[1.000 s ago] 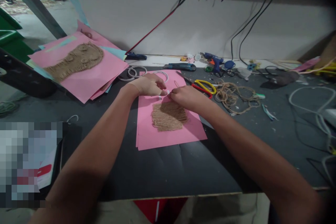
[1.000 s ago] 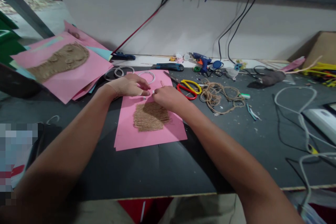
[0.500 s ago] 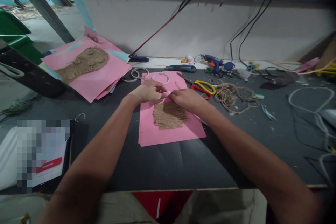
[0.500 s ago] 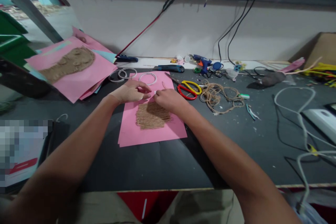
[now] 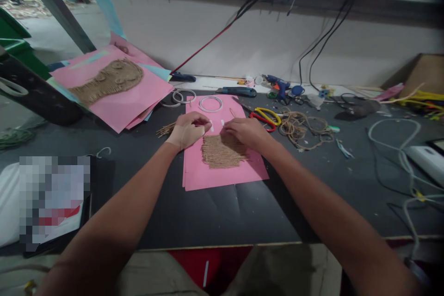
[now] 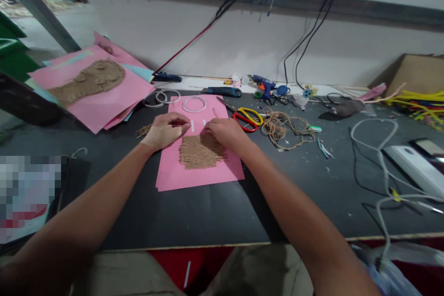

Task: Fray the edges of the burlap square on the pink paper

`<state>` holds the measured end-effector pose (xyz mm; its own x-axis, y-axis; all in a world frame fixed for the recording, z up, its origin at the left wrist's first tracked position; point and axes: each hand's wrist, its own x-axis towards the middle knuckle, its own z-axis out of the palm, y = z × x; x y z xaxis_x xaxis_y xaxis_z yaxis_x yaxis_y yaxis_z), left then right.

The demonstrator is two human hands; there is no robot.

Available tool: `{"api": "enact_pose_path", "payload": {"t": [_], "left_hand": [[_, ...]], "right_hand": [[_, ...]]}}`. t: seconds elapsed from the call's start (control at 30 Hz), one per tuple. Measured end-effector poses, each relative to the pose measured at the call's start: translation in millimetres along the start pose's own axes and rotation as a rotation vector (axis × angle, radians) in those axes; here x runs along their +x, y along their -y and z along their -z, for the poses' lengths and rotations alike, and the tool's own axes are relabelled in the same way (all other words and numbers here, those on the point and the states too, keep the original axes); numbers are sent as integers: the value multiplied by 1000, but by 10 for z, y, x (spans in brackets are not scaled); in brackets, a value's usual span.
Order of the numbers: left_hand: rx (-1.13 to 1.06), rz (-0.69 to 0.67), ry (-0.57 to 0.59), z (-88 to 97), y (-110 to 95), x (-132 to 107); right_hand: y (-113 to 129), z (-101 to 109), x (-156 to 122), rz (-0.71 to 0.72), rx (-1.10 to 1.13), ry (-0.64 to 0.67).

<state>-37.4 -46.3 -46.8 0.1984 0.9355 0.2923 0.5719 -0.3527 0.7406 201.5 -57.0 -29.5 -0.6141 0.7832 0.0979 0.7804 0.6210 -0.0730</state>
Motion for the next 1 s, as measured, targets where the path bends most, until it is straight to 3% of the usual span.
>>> {"api": "enact_pose_path", "payload": {"t": [0.17, 0.43, 0.63, 0.7, 0.8, 0.87, 0.9, 0.93, 1.0], "left_hand": [[17, 0, -16, -7, 27, 21], [22, 21, -17, 3, 0, 13], [74, 36, -75, 3, -30, 24], [106, 33, -83, 0, -12, 43], [99, -24, -23, -19, 40, 70], [94, -41, -11, -44, 70, 73], [130, -39, -90, -57, 77, 69], [143, -59, -93, -68, 79, 63], [156, -83, -112, -83, 70, 47]], "right_hand": [[7, -51, -2, -60, 42, -77], [3, -123, 14, -8, -82, -86], [86, -22, 5, -61, -96, -60], [277, 82, -8, -79, -43, -144], [833, 281, -10, 60, 180, -313], [1321, 390, 30, 261, 323, -269], [1566, 422, 70, 394, 360, -224], [1796, 435, 124, 489, 372, -193], [2179, 407, 267, 609, 374, -95]]}}
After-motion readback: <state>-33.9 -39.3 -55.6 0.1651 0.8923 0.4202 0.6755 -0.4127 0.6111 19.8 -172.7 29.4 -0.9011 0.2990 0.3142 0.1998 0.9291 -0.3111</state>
